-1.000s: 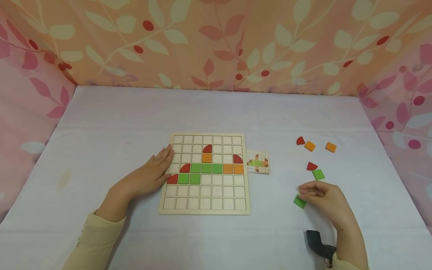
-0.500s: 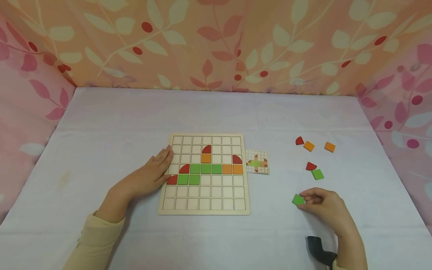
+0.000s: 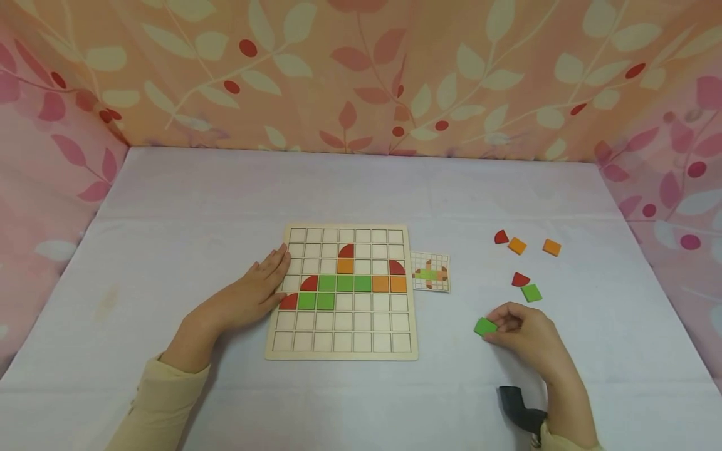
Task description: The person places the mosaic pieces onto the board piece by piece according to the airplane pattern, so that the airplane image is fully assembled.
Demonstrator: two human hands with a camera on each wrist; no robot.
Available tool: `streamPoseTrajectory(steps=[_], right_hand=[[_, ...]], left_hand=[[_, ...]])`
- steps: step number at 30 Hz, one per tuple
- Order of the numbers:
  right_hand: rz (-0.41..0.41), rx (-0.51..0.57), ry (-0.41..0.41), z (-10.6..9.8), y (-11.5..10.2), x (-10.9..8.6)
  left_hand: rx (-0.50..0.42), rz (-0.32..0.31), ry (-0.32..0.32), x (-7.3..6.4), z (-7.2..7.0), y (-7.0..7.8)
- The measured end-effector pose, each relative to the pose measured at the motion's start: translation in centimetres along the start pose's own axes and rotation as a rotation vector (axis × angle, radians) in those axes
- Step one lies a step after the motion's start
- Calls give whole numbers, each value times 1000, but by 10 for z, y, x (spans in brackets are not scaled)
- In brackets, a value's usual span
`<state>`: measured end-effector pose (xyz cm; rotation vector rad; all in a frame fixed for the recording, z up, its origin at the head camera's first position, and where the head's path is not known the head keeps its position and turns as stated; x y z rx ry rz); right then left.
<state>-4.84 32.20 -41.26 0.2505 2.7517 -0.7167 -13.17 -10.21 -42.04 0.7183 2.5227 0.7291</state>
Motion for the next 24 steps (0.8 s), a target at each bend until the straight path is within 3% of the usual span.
streamPoseTrajectory(steps=[17, 24], right_hand=[[-123, 50, -7, 4, -33, 16], [-126, 91, -14, 3, -46, 21]], left_hand=[[3, 0, 6, -1, 0, 0], [2, -2, 8, -1, 0, 1]])
Point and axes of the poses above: each hand's wrist, its own x-axis towards the middle knuckle, its own z-axis out of the palm, y = z × x, the point moved 4 cm from there along x, towards the middle knuckle, and after that the axes turned 8 degrees about -x, right-handed, at the moved point
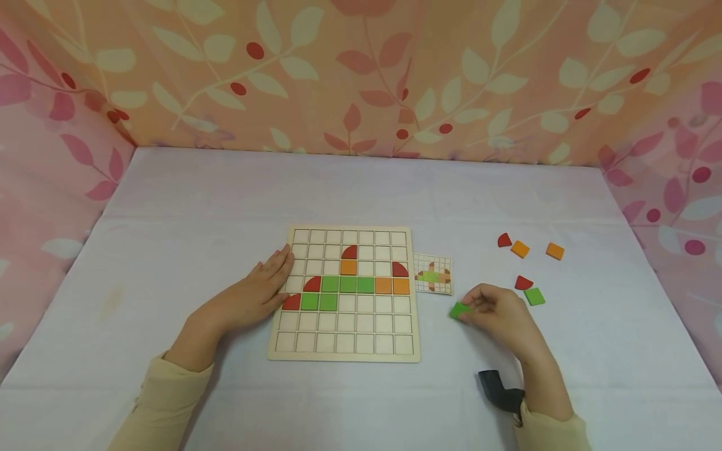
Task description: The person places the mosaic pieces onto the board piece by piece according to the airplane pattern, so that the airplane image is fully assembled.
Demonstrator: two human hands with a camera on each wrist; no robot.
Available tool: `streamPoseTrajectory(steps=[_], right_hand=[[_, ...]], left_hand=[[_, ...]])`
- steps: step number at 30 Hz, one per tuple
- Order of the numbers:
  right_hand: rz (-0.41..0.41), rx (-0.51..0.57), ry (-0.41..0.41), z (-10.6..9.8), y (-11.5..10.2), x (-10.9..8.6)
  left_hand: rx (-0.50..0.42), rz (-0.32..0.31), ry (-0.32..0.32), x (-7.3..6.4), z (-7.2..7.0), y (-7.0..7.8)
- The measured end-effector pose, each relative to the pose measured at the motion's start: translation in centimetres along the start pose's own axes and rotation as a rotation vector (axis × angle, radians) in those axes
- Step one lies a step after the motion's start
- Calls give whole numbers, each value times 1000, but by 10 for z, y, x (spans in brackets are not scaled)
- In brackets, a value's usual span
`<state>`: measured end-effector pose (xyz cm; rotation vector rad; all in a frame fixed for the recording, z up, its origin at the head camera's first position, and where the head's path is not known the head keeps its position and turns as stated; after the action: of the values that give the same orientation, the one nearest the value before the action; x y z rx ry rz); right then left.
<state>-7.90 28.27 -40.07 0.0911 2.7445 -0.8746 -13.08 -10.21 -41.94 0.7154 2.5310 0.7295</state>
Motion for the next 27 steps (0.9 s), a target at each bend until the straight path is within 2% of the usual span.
streamPoseTrajectory(steps=[8, 19, 27], right_hand=[[-38, 30, -11, 6, -18, 9], [-89, 120, -63, 31, -46, 26], [-179, 202, -119, 50, -74, 33]], left_hand=[[-5, 5, 10, 0, -1, -1], [11, 5, 0, 2, 0, -1], [8, 6, -2, 2, 1, -2]])
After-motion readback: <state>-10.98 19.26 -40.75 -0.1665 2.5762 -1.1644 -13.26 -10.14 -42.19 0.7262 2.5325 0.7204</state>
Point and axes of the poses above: each hand's wrist, its own x-axis towards the middle knuckle, its own z-axis out of the palm, y = z × x, the point moved 4 cm from there along x, towards the middle knuckle, and after that the axes turned 8 degrees about -x, right-handed, at the moved point
